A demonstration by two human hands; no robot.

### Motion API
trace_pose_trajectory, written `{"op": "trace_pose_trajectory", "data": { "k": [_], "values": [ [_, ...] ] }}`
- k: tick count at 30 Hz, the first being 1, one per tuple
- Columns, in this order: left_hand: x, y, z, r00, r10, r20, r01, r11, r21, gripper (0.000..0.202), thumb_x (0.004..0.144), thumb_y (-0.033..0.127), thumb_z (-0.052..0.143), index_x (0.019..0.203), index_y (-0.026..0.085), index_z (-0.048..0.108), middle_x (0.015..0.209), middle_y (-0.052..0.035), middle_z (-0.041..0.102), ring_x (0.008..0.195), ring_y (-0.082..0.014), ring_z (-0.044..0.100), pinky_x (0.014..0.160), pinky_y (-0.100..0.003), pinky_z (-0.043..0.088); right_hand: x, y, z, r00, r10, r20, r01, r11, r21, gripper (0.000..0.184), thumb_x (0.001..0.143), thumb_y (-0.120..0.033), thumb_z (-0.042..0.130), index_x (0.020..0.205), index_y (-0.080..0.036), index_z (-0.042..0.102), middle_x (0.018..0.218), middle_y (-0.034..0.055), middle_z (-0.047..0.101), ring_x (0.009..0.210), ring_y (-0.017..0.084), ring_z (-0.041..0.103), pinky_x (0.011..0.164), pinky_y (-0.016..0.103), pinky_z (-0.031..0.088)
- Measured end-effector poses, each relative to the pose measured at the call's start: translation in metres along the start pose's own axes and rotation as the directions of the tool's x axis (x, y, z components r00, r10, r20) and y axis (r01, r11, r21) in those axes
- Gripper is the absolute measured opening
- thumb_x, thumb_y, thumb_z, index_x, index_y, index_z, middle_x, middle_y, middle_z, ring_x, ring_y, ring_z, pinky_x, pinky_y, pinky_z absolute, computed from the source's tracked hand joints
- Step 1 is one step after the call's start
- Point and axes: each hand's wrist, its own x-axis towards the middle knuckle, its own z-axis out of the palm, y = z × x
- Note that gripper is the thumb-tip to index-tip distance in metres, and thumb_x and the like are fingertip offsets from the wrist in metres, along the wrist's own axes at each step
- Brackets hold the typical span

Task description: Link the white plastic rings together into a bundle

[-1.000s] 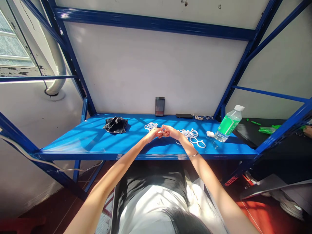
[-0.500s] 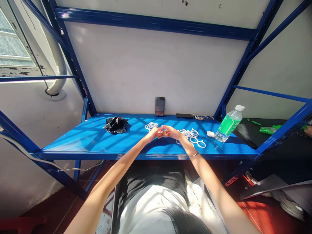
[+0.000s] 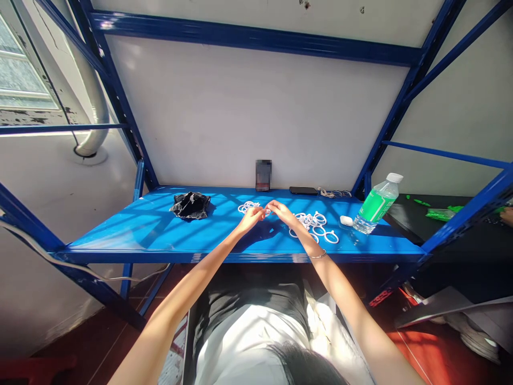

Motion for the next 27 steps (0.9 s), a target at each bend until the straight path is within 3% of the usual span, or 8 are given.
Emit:
{"op": "trace_pose_trajectory", "data": {
  "k": [4,8,12,17,22,27],
  "values": [
    [-0.001,-0.005,-0.003,0.974,0.187,-0.126,-0.121,0.905,0.409,0.036,0.097,0.038,0.04,0.07,0.018,0.055,0.071,-0.0055,0.061,0.071,-0.0182,0.056,0.065,-0.03,0.043,-0.001,0.01,-0.008,0.971,-0.031,-0.238,-0.09,0.872,-0.481,0.012,0.086,-0.017,0.048,0.091,-0.019,0.058,0.101,0.0072,0.064,0.103,0.02,0.059,0.094,0.034,0.044],
    [0.0,-0.011,-0.009,0.952,0.262,-0.159,-0.079,0.711,0.699,0.031,0.097,0.029,0.042,0.075,0.017,0.06,0.081,-0.011,0.067,0.089,-0.0244,0.059,0.067,-0.03,0.045,-0.009,0.016,-0.016,0.948,0.045,-0.315,-0.247,0.726,-0.641,0.021,0.085,-0.01,0.047,0.099,-0.017,0.06,0.111,0.0135,0.061,0.112,0.028,0.053,0.094,0.041,0.042],
    [0.003,-0.018,-0.015,0.937,0.267,-0.226,0.017,0.611,0.792,0.032,0.098,0.026,0.041,0.081,0.016,0.066,0.087,-0.016,0.068,0.094,-0.0293,0.058,0.072,-0.035,0.048,-0.012,0.018,-0.018,0.945,0.138,-0.296,-0.317,0.599,-0.735,0.024,0.087,-0.012,0.048,0.107,-0.017,0.06,0.119,0.0167,0.058,0.114,0.03,0.051,0.089,0.039,0.042],
    [0.004,-0.025,-0.017,0.93,0.253,-0.267,0.064,0.603,0.795,0.033,0.097,0.029,0.04,0.084,0.015,0.068,0.088,-0.019,0.067,0.097,-0.0337,0.057,0.074,-0.04,0.049,-0.009,0.024,-0.018,0.962,0.23,-0.146,-0.258,0.598,-0.759,0.028,0.082,-0.007,0.053,0.106,-0.017,0.061,0.113,0.014,0.06,0.107,0.028,0.055,0.082,0.033,0.043],
    [0.003,-0.028,-0.013,0.926,0.254,-0.279,0.08,0.59,0.803,0.029,0.095,0.028,0.043,0.087,0.014,0.067,0.09,-0.0199,0.067,0.099,-0.0341,0.056,0.075,-0.04,0.049,-0.008,0.024,-0.017,0.973,0.222,-0.058,-0.191,0.64,-0.745,0.037,0.077,0.001,0.05,0.105,-0.019,0.063,0.108,0.009,0.061,0.1,0.022,0.059,0.078,0.028,0.044],
    [0.003,-0.026,-0.012,0.929,0.243,-0.278,0.09,0.582,0.808,0.025,0.093,0.024,0.045,0.086,0.014,0.066,0.091,-0.0195,0.066,0.098,-0.0337,0.057,0.075,-0.039,0.049,-0.009,0.018,-0.015,0.977,0.213,-0.012,-0.16,0.696,-0.7,0.041,0.077,-0.001,0.051,0.112,-0.019,0.06,0.112,0.0096,0.059,0.094,0.021,0.06,0.073,0.027,0.044]
  ]
}}
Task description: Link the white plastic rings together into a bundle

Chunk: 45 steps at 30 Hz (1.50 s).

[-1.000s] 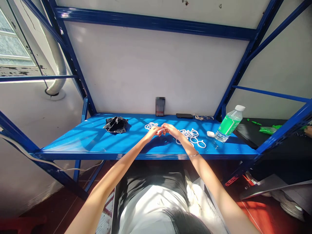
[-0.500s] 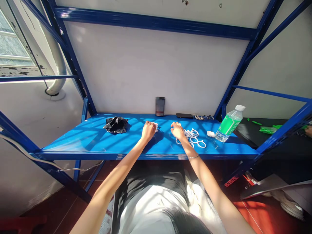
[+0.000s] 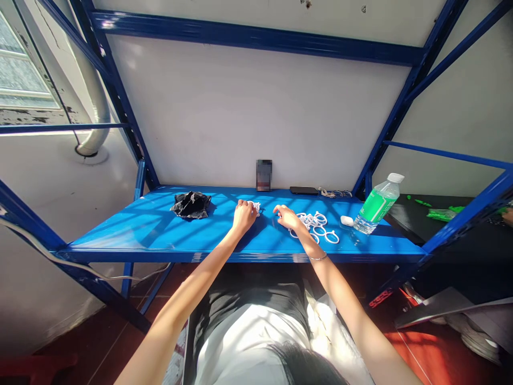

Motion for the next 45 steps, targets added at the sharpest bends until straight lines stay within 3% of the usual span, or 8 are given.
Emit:
{"op": "trace_pose_trajectory", "data": {
  "k": [7,12,17,21,27,31,38,45],
  "values": [
    [0.0,0.008,-0.009,0.998,0.06,0.016,-0.059,0.995,-0.086,0.017,0.092,0.021,0.05,0.084,0.016,0.064,0.088,-0.0136,0.066,0.098,-0.0295,0.055,0.084,-0.04,0.046,0.0,-0.009,-0.002,0.97,-0.17,-0.172,0.211,0.942,0.26,0.05,0.072,-0.007,0.049,0.12,-0.02,0.054,0.104,0.0036,0.053,0.079,0.014,0.054,0.076,0.029,0.046],
    [-0.002,0.017,-0.015,0.989,0.133,0.057,-0.121,0.976,-0.182,0.015,0.092,0.025,0.053,0.088,0.018,0.066,0.092,-0.0114,0.066,0.102,-0.0293,0.054,0.084,-0.038,0.046,0.001,-0.018,-0.002,0.934,-0.255,-0.25,0.356,0.732,0.581,0.043,0.077,-0.021,0.055,0.12,-0.023,0.053,0.104,0.0024,0.053,0.083,0.014,0.054,0.082,0.032,0.048],
    [-0.002,0.021,-0.017,0.98,0.175,0.096,-0.146,0.957,-0.252,0.022,0.093,0.032,0.052,0.092,0.019,0.07,0.097,-0.0115,0.065,0.108,-0.0299,0.054,0.088,-0.039,0.045,-0.002,-0.026,-0.006,0.928,-0.306,-0.213,0.348,0.511,0.786,0.049,0.076,-0.035,0.069,0.12,-0.024,0.052,0.098,0.0015,0.052,0.084,0.015,0.054,0.077,0.03,0.049],
    [-0.002,0.023,-0.019,0.962,0.225,0.152,-0.157,0.918,-0.363,0.032,0.095,0.039,0.047,0.09,0.018,0.071,0.09,-0.0086,0.065,0.095,-0.0246,0.056,0.089,-0.038,0.043,-0.004,-0.028,-0.01,0.926,-0.311,-0.213,0.331,0.398,0.856,0.055,0.073,-0.036,0.075,0.122,-0.025,0.052,0.093,-0.0001,0.051,0.086,0.015,0.054,0.077,0.029,0.05],
    [-0.001,0.026,-0.02,0.953,0.241,0.183,-0.109,0.836,-0.538,0.038,0.094,0.044,0.045,0.084,0.016,0.068,0.086,-0.0083,0.064,0.086,-0.0222,0.056,0.08,-0.035,0.043,-0.006,-0.03,-0.012,0.928,-0.322,-0.185,0.306,0.381,0.872,0.055,0.072,-0.036,0.078,0.12,-0.024,0.053,0.09,-0.0006,0.051,0.085,0.016,0.054,0.08,0.03,0.05],
    [0.0,0.026,-0.02,0.963,0.143,0.229,0.019,0.81,-0.587,0.037,0.092,0.047,0.049,0.087,0.016,0.068,0.092,-0.009,0.066,0.088,-0.0223,0.058,0.073,-0.032,0.044,-0.007,-0.032,-0.012,0.928,-0.328,-0.176,0.297,0.366,0.882,0.057,0.072,-0.037,0.08,0.12,-0.024,0.053,0.093,0.0002,0.054,0.088,0.016,0.056,0.082,0.031,0.05],
    [0.003,0.023,-0.018,0.942,0.07,0.327,0.208,0.645,-0.736,0.042,0.088,0.054,0.053,0.091,0.015,0.07,0.091,-0.0091,0.069,0.084,-0.0218,0.063,0.07,-0.03,0.048,-0.007,-0.032,-0.011,0.927,-0.349,-0.135,0.25,0.309,0.918,0.06,0.07,-0.036,0.082,0.12,-0.023,0.053,0.092,-0.0015,0.056,0.082,0.013,0.059,0.08,0.029,0.051],
    [0.002,0.023,-0.019,0.962,0.072,0.265,0.15,0.67,-0.727,0.039,0.087,0.052,0.053,0.084,0.016,0.066,0.086,-0.0085,0.068,0.081,-0.021,0.063,0.067,-0.028,0.046,-0.007,-0.033,-0.012,0.938,-0.336,-0.087,0.207,0.341,0.917,0.055,0.07,-0.034,0.081,0.117,-0.022,0.055,0.093,0.0,0.061,0.084,0.015,0.063,0.082,0.031,0.052]
  ]
}}
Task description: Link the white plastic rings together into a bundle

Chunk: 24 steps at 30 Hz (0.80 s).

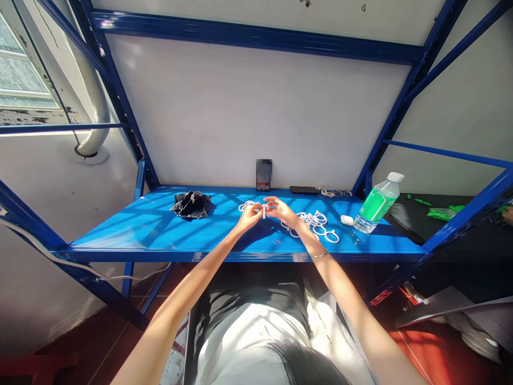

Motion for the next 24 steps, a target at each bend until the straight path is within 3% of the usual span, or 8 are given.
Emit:
{"op": "trace_pose_trajectory", "data": {
  "k": [6,9,14,17,20,24],
  "values": [
    [-0.004,0.003,-0.001,0.989,0.137,-0.053,-0.109,0.926,0.361,0.025,0.089,0.035,0.051,0.073,0.017,0.06,0.077,-0.0075,0.065,0.073,-0.0194,0.056,0.066,-0.03,0.04,0.001,0.004,-0.001,0.996,0.063,-0.055,-0.067,0.995,-0.075,0.045,0.078,-0.038,0.075,0.115,-0.02,0.058,0.088,0.0004,0.065,0.083,0.015,0.063,0.079,0.03,0.051],
    [-0.004,0.003,-0.001,0.984,0.18,-0.013,-0.161,0.908,0.386,0.023,0.089,0.034,0.052,0.076,0.017,0.062,0.079,-0.0081,0.067,0.077,-0.0202,0.057,0.068,-0.03,0.042,0.002,0.01,-0.007,0.989,0.089,-0.116,-0.105,0.984,-0.143,0.04,0.078,-0.039,0.074,0.111,-0.02,0.06,0.082,-0.0005,0.066,0.081,0.015,0.063,0.077,0.03,0.049],
    [-0.002,0.0,0.001,0.991,0.132,-0.033,-0.125,0.979,0.16,0.045,0.092,0.057,0.051,0.084,0.016,0.067,0.083,-0.0074,0.068,0.073,-0.0178,0.059,0.062,-0.028,0.043,0.003,0.017,-0.013,0.983,0.105,-0.149,-0.13,0.977,-0.17,0.033,0.077,-0.039,0.071,0.103,-0.02,0.062,0.074,-0.0022,0.066,0.08,0.016,0.063,0.077,0.03,0.046],
    [-0.001,-0.001,0.0,0.999,0.032,0.04,-0.029,0.997,-0.065,0.053,0.085,0.068,0.056,0.084,0.016,0.066,0.082,-0.0069,0.068,0.077,-0.0191,0.064,0.066,-0.028,0.048,0.004,0.015,-0.012,0.986,0.13,-0.106,-0.141,0.985,-0.104,0.033,0.076,-0.037,0.071,0.102,-0.019,0.063,0.073,-0.0024,0.066,0.079,0.016,0.064,0.079,0.03,0.046],
    [-0.001,0.0,-0.002,0.987,-0.051,0.149,0.09,0.96,-0.267,0.054,0.079,0.069,0.064,0.085,0.016,0.064,0.08,-0.0058,0.068,0.076,-0.0186,0.065,0.071,-0.03,0.051,0.004,0.01,-0.009,0.982,0.187,-0.024,-0.186,0.982,0.025,0.033,0.076,-0.035,0.071,0.103,-0.019,0.061,0.068,-0.0046,0.062,0.073,0.015,0.063,0.079,0.031,0.048],
    [-0.001,0.001,-0.003,0.967,-0.15,0.204,0.219,0.9,-0.376,0.05,0.077,0.065,0.068,0.08,0.016,0.063,0.077,-0.006,0.068,0.076,-0.0194,0.066,0.072,-0.031,0.051,0.004,0.005,-0.006,0.973,0.226,0.049,-0.23,0.968,0.099,0.031,0.077,-0.033,0.07,0.102,-0.019,0.058,0.063,-0.0071,0.056,0.065,0.013,0.059,0.076,0.03,0.047]
  ]
}}
